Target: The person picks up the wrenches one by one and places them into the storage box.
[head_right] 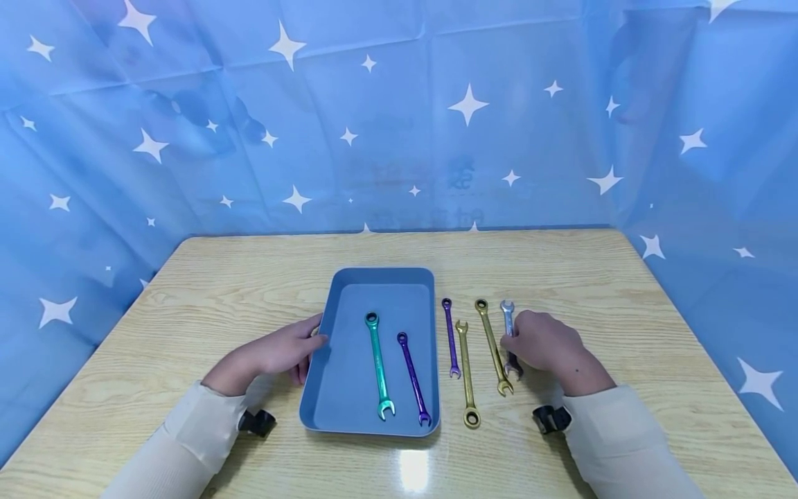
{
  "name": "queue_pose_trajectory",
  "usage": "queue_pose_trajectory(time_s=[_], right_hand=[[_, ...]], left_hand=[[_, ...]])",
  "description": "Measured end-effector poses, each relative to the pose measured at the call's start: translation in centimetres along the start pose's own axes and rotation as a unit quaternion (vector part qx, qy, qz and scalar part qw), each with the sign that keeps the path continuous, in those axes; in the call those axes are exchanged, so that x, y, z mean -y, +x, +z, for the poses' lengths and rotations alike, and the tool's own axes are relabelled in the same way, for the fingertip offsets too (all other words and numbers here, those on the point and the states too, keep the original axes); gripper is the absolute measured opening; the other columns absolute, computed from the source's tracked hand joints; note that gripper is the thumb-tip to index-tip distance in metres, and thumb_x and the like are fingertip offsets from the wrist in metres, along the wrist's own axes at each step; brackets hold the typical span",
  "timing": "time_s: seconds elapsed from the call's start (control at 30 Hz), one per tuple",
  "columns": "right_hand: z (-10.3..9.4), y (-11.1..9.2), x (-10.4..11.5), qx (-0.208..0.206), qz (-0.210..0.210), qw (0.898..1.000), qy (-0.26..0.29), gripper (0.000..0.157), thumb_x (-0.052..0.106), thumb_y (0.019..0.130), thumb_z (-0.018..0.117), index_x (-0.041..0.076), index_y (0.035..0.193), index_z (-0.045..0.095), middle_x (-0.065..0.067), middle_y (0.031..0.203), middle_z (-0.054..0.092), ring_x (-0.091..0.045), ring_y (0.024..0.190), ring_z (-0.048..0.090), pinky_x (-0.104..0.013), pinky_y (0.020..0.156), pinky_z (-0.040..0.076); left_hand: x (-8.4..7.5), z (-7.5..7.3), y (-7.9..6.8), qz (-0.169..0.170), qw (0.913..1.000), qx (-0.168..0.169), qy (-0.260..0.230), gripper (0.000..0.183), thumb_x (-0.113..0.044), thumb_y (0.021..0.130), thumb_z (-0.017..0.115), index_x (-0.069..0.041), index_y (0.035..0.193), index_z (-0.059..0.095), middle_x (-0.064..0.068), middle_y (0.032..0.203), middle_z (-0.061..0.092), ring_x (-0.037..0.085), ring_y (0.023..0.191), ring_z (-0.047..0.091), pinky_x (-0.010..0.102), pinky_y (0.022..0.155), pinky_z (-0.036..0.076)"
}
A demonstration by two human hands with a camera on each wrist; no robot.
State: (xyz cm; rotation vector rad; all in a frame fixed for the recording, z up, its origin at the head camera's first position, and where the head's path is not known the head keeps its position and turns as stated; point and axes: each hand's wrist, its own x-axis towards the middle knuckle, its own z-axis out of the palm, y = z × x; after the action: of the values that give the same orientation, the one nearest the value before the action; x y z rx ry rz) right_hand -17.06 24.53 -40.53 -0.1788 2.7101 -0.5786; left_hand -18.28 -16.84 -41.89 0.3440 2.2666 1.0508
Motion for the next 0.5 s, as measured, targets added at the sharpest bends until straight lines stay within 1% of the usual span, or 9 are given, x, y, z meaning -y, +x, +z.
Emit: queue_pose_trajectory(time_s=[0.2,0.33,0.5], right_hand=[[0.19,0.16,-0.13,0.001,-0.001,1.000,0.002,0.035,0.026,0.090,0.052,0.014,0.059,0.041,0.005,0.045,0.033,-0.010,0.039,0.030,-0.028,0.041,0.032],[0.27,0.21,-0.24,0.002,0.001,1.000,0.005,0.034,0.026,0.090,0.052,0.013,0.060,0.043,0.005,0.045,0.035,-0.011,0.038,0.032,-0.028,0.042,0.033],[0.27,0.10,-0.25,0.005,0.006,1.000,0.011,0.032,0.027,0.092,0.050,0.011,0.064,0.045,0.005,0.046,0.036,-0.011,0.038,0.033,-0.029,0.042,0.035]], left_hand=[[-0.03,0.02,-0.11,-0.001,1.0000,0.000,0.001,0.055,-0.029,0.099,0.033,-0.026,0.149,0.008,0.014,0.063,0.061,0.028,0.052,0.062,0.039,0.049,0.054],[-0.03,0.01,-0.08,-0.001,1.0000,0.000,0.000,0.055,-0.029,0.099,0.033,-0.027,0.149,0.008,0.014,0.064,0.061,0.028,0.051,0.062,0.040,0.049,0.054],[-0.03,-0.01,0.00,-0.001,1.0000,0.002,0.001,0.055,-0.029,0.099,0.033,-0.027,0.149,0.009,0.015,0.063,0.062,0.028,0.051,0.062,0.040,0.049,0.054]])
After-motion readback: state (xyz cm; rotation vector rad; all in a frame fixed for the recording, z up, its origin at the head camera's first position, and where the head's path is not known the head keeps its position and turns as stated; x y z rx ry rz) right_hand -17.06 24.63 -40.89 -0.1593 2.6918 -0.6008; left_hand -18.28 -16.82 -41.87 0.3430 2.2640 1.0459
